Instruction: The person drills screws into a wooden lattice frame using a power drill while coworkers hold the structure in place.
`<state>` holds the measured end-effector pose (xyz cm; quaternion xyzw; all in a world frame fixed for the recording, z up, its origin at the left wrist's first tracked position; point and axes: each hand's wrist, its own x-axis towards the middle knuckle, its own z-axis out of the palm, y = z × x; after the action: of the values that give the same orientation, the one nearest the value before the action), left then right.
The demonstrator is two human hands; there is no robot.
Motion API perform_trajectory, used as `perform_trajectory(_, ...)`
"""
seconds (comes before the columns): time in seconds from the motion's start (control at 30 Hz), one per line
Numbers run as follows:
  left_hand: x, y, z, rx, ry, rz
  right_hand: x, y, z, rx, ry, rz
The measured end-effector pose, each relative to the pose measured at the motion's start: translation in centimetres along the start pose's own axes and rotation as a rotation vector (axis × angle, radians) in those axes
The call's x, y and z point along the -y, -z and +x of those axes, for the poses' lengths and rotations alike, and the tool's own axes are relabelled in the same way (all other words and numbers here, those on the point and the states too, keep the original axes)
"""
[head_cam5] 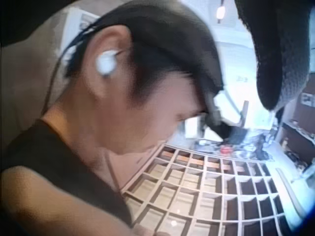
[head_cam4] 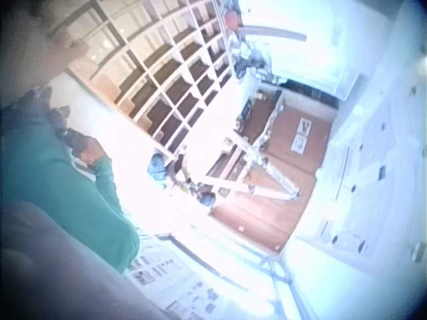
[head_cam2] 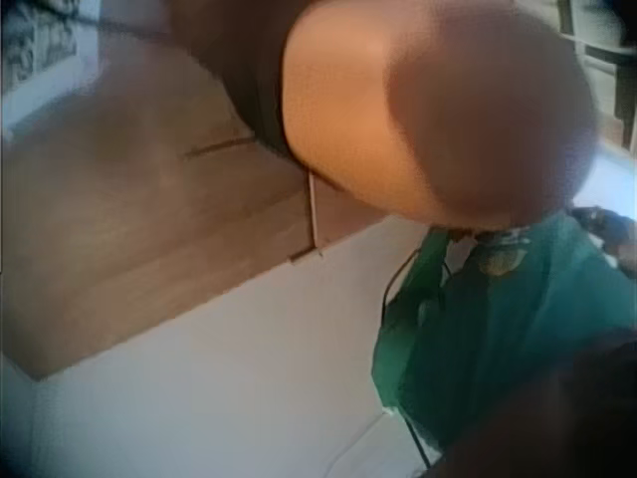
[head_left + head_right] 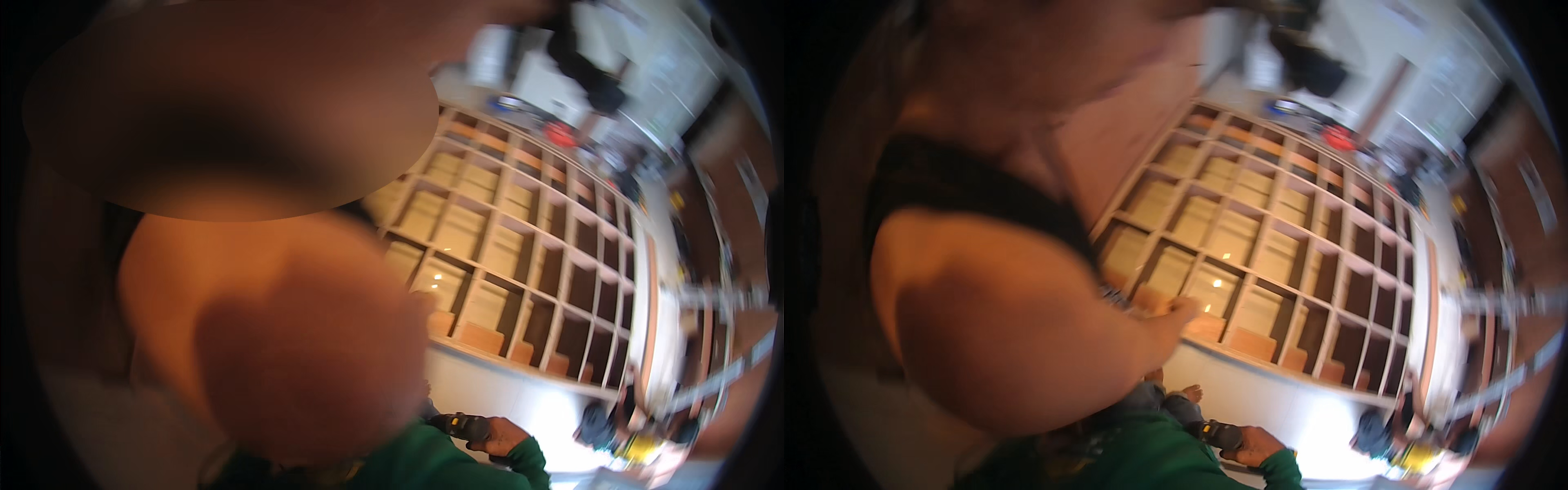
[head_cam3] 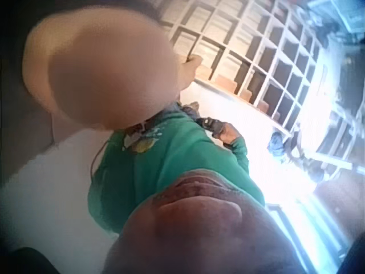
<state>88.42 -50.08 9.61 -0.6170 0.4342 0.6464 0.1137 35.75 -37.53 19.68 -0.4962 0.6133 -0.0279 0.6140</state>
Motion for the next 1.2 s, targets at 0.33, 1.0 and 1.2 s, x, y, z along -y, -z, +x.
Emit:
perform_trajectory(0.33,3.6,3.2,2.8,-0.431,0.061,-0.063,2.4,2.1,4.1,0.049,-0.072,-0.502)
perform_trajectory(1.0,-4.0,-7.7,21.8,-0.096,-0.447,0.653,1.8,-4.4,13.5,0.08,-0.425,-0.691)
perform_trajectory(1.2,-1.1,-0.9,21.9,0.008,-0.532,0.811,1.8,-11.5,17.0,0.075,-0.644,-0.567)
